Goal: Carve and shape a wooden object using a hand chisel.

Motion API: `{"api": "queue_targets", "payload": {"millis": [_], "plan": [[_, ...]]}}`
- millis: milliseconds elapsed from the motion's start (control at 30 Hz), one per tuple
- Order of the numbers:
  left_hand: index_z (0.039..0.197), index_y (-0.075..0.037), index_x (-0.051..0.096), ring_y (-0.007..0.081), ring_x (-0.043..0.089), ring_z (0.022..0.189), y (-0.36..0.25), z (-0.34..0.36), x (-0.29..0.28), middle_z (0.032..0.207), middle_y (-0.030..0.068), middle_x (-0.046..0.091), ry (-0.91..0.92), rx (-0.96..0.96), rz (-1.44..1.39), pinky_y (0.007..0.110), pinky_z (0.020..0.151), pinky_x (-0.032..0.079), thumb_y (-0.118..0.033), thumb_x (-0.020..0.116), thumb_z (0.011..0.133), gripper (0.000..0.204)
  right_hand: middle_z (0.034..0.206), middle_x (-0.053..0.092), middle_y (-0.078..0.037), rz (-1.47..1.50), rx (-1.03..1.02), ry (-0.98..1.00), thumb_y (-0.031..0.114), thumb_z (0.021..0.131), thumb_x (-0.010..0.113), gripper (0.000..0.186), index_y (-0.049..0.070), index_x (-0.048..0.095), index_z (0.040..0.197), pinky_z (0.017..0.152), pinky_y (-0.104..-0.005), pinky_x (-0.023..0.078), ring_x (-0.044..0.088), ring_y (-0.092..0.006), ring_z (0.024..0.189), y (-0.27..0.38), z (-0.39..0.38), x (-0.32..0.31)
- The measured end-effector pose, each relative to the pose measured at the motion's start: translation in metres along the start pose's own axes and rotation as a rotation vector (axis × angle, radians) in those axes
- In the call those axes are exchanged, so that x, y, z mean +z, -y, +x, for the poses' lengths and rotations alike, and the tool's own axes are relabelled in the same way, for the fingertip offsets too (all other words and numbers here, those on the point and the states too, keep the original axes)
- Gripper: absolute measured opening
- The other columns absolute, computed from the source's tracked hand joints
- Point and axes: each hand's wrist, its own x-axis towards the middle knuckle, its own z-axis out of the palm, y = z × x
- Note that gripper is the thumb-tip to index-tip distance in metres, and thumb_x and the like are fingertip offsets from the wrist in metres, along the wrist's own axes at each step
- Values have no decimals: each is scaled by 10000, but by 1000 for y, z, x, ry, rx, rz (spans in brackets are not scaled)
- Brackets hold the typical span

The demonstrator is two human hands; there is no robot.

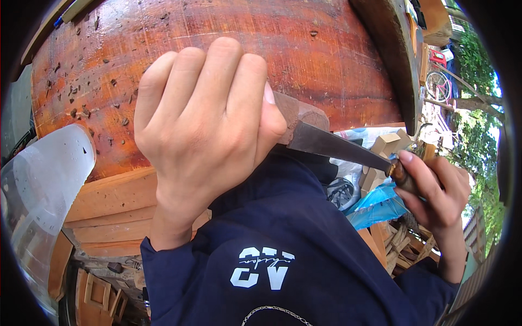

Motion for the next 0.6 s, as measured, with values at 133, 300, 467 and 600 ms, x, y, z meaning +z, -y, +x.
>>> {"api": "queue_targets", "payload": {"millis": [133, 300, 467, 600], "plan": [[785, -116, 620, 230, 573, 760, 3, 3, 1, 809, 41, 568, 18, 21, -46, 350, 825, 447, -197, 540, 898, 161, 753, 612, -77, 225, -12, -14, 340, 783, 817, 544, 95, 739, 1263, 502, -349, 411, 582, -226, 577, -29, 1, 28], [775, -121, 624, 227, 584, 768, 3, 3, 2, 808, 32, 591, -34, -7, -68, 347, 829, 448, -202, 551, 894, 161, 870, 707, -127, 382, 0, -31, 388, 846, 770, 532, 53, 726, 1257, 536, -351, 449, 629, -234, 628, -39, -8, 36], [771, -125, 624, 227, 591, 774, 5, 1, 7, 815, 27, 607, -99, 6, -92, 346, 829, 448, -205, 559, 895, 162, 870, 705, -130, 193, 16, -76, 306, 783, 814, 532, 50, 734, 1242, 507, -317, 440, 641, -221, 625, -17, -9, 6], [792, -119, 630, 230, 598, 784, 5, -1, 1, 833, 31, 622, -56, -4, -77, 349, 841, 450, -199, 569, 899, 147, 902, 699, -138, 131, 33, 40, 241, 719, 843, 580, 40, 727, 1250, 570, -319, 459, 657, -239, 697, 5, -4, -23]]}}
